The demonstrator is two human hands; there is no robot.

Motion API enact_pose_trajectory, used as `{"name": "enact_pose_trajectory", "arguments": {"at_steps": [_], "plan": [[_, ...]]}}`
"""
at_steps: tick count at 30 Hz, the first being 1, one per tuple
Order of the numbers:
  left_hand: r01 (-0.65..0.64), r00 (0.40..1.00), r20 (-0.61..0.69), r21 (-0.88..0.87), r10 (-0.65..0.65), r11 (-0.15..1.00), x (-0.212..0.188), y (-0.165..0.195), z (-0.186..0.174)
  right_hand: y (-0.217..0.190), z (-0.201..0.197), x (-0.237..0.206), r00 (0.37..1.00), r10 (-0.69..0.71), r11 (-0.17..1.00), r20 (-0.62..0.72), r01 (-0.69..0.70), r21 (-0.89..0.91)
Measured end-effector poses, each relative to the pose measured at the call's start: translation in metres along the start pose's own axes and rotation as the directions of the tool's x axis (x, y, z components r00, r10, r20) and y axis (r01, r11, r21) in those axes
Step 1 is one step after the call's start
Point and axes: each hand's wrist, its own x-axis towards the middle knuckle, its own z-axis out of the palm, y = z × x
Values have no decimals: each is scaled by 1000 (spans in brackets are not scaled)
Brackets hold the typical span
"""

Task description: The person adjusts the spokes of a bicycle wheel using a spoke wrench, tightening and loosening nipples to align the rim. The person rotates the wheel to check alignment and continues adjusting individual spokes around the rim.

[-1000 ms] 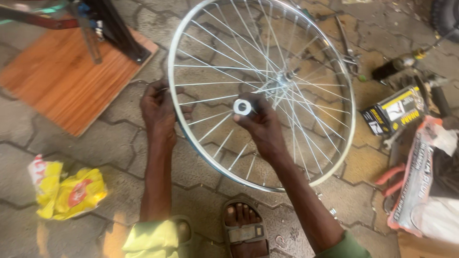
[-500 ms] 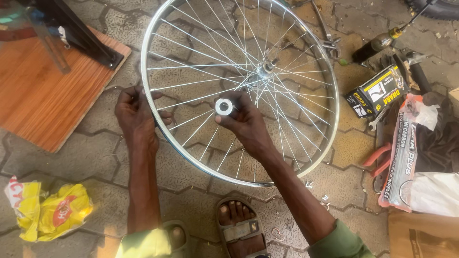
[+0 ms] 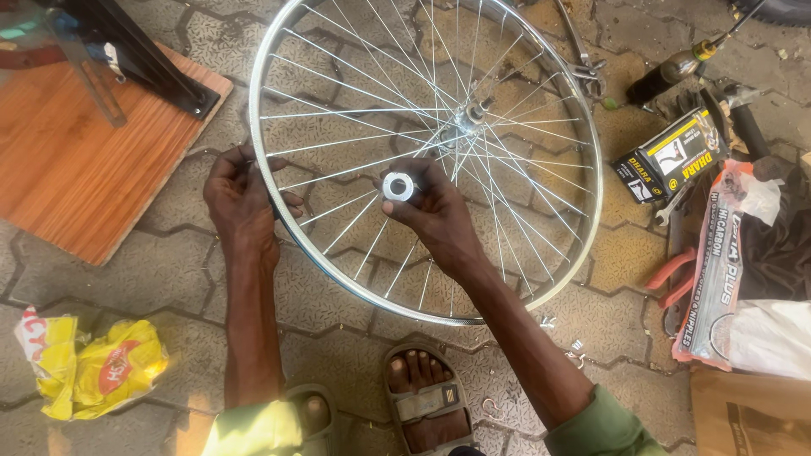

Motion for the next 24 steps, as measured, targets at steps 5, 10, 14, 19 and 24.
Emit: {"name": "enact_pose_trajectory", "arguments": {"at_steps": [5, 10, 14, 19, 24], "plan": [[26, 997, -77, -10, -26, 1000, 1, -9, 4, 1, 0, -2, 1000, 3, 1000, -18, -3, -20], [-26, 998, -52, 11, 26, 1000, 3, -13, 3, 0, 0, -4, 999, -11, 998, -52, 8, -65], [-79, 997, -33, -143, 75, 987, 0, -15, 3, 0, 3, -5, 997, 7, 997, -77, -13, -72], [-49, 994, -106, -119, 37, 992, -8, -20, 6, 0, 4, -5, 997, -53, 998, -58, 51, -31], [-160, 983, -104, -52, 154, 986, -44, -37, 0, 1, 3, -4, 995, -92, 996, -45, 92, 7]]}}
